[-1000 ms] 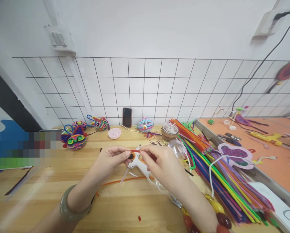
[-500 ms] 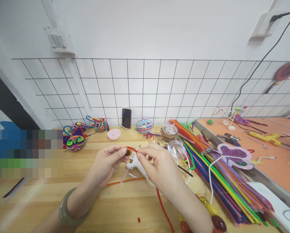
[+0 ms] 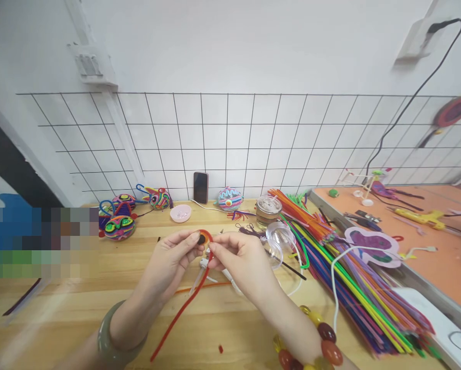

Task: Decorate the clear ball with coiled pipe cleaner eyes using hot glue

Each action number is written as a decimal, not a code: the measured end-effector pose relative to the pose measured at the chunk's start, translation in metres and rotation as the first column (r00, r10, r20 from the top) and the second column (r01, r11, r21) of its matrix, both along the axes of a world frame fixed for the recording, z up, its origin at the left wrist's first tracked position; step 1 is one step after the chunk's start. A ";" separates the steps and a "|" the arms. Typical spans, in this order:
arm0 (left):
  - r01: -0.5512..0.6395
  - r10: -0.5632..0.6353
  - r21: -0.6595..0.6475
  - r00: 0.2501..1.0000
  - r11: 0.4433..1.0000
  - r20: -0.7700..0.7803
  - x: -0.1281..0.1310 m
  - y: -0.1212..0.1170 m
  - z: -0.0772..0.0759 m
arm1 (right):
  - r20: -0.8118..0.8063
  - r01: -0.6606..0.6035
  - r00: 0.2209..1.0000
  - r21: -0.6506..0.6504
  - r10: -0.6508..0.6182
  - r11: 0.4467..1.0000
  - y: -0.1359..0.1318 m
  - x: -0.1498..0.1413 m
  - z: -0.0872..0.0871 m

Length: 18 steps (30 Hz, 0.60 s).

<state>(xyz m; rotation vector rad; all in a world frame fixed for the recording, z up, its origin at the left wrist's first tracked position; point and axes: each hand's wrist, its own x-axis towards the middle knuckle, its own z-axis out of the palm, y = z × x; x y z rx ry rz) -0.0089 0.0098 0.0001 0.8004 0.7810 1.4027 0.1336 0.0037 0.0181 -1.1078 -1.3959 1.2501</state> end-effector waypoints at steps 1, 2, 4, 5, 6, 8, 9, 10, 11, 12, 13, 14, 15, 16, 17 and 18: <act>0.000 0.000 0.002 1.000 1.000 0.006 0.000 0.000 0.000 | -0.017 0.001 1.000 -0.007 -0.001 1.000 0.001 0.000 -0.001; 0.001 -0.001 0.002 1.000 1.000 0.013 0.001 0.000 -0.001 | -0.035 0.003 0.999 -0.009 -0.003 1.000 0.002 -0.001 -0.002; 0.004 -0.004 -0.005 1.000 1.000 0.026 0.001 0.000 -0.002 | -0.078 0.002 0.997 -0.005 -0.003 1.000 0.003 -0.001 -0.005; 0.007 -0.007 -0.012 0.999 1.000 0.032 0.002 0.000 -0.003 | -0.097 0.000 0.995 -0.005 0.000 1.000 0.004 -0.001 -0.006; 0.011 -0.010 -0.019 0.999 1.000 0.037 0.002 0.000 -0.003 | -0.115 -0.002 0.993 -0.008 0.001 1.000 0.004 -0.002 -0.007; 0.019 -0.018 -0.030 0.999 0.999 0.041 0.003 0.000 -0.005 | -0.143 -0.014 0.990 -0.022 0.011 1.000 0.005 -0.002 -0.008; 0.023 -0.022 -0.035 0.999 0.999 0.041 0.003 0.000 -0.005 | -0.154 -0.020 0.988 -0.033 0.015 0.999 0.005 -0.002 -0.009; 0.028 -0.026 -0.040 0.999 0.999 0.043 0.003 0.000 -0.006 | -0.165 -0.024 0.986 -0.043 0.016 0.999 0.006 -0.002 -0.009; 0.032 -0.030 -0.047 0.998 0.998 0.047 0.003 0.000 -0.006 | -0.176 -0.026 0.984 -0.052 0.017 0.998 0.006 -0.003 -0.010; 0.036 -0.033 -0.054 0.998 0.998 0.052 0.003 0.000 -0.007 | -0.186 -0.027 0.982 -0.059 0.016 0.998 0.007 -0.003 -0.010; 0.040 -0.037 -0.061 0.998 0.997 0.059 0.003 0.000 -0.008 | -0.195 -0.025 0.981 -0.064 0.012 0.998 0.007 -0.003 -0.010; 0.044 -0.039 -0.068 0.997 0.997 0.067 0.003 0.000 -0.008 | -0.203 -0.022 0.979 -0.068 0.007 0.997 0.007 -0.003 -0.011; 0.045 -0.039 -0.073 0.996 0.996 0.076 0.003 0.000 -0.009 | -0.210 -0.019 0.978 -0.070 0.004 0.997 0.008 -0.004 -0.011; 0.043 -0.037 -0.074 0.996 0.996 0.083 0.004 0.000 -0.009 | -0.217 -0.018 0.976 -0.070 0.002 0.997 0.008 -0.004 -0.011; 0.039 -0.032 -0.075 0.996 0.996 0.088 0.004 -0.001 -0.009 | -0.224 -0.015 0.975 -0.069 -0.001 0.997 0.008 -0.004 -0.011; 0.034 -0.027 -0.075 0.995 0.997 0.093 0.004 -0.001 -0.009 | -0.229 -0.012 0.973 -0.068 -0.004 0.998 0.008 -0.005 -0.011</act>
